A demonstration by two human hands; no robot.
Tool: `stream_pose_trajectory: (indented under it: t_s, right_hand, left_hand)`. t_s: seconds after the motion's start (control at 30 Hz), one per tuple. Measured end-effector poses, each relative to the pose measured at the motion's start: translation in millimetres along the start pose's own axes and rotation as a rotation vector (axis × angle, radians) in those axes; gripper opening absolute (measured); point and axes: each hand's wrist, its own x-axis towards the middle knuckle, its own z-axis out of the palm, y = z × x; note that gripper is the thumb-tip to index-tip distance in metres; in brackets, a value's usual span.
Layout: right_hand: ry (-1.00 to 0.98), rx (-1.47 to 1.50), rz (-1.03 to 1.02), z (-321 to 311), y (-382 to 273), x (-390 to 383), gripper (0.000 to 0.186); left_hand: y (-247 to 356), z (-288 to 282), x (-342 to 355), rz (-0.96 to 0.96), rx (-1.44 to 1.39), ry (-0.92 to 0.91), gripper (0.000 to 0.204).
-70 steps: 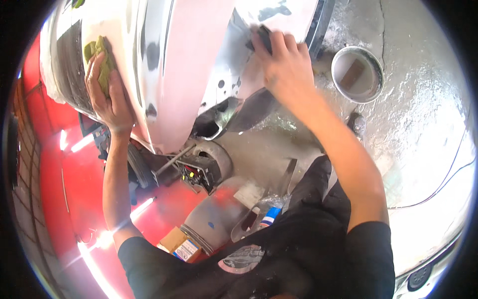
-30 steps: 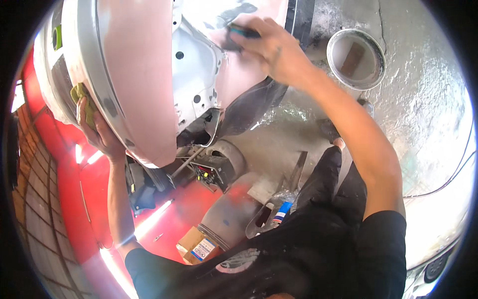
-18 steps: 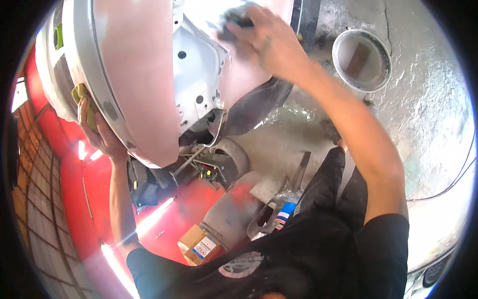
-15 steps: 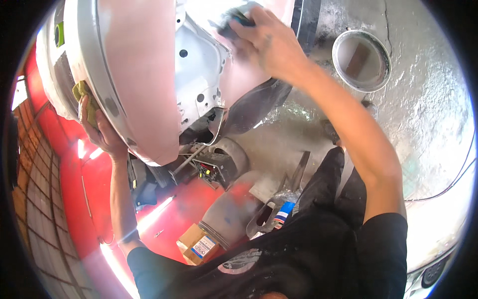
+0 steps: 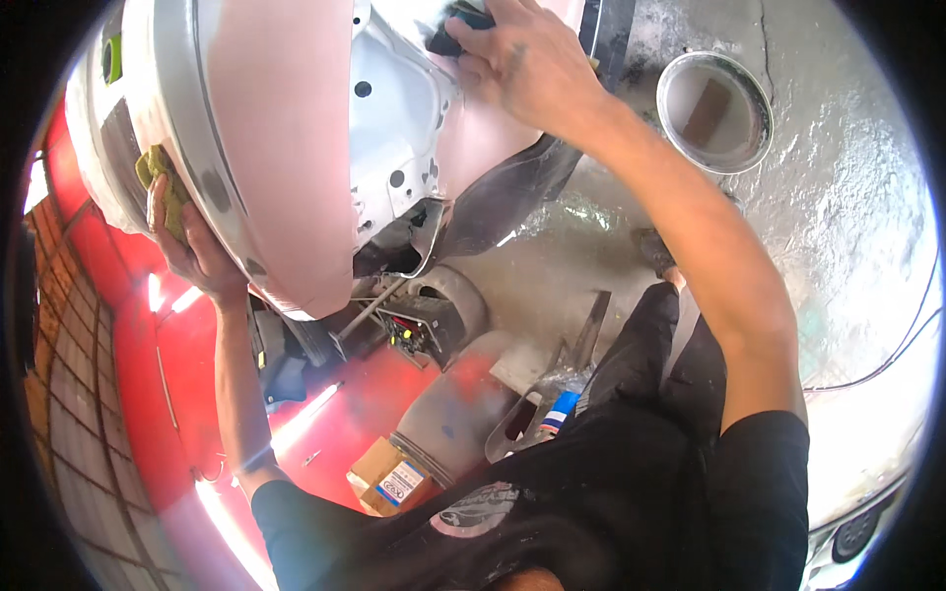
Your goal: The person sands a vehicle headlight housing and the rear body panel of a car using a sanding block and a damp cloth.
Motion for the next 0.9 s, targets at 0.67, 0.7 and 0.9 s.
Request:
stream_pose_trajectory:
  t_s: [0.67, 0.7, 0.9]
  right_hand:
    - [-0.011, 0.160, 0.078, -9, -26, -24, 0.035]
    - [-0.006, 0.155, 0.075, -6, -20, -15, 0.035]
    - [-0.034, 0.104, 0.058, 0, -4, -17, 0.040]
  left_hand:
    - [-6, -9, 2, 0.078, 0.076, -0.014, 0.044]
    - [-5, -8, 5, 0.089, 0.067, -0.009, 0.043]
    - [-6, -9, 1, 0.066, 0.086, -0.039, 0.044]
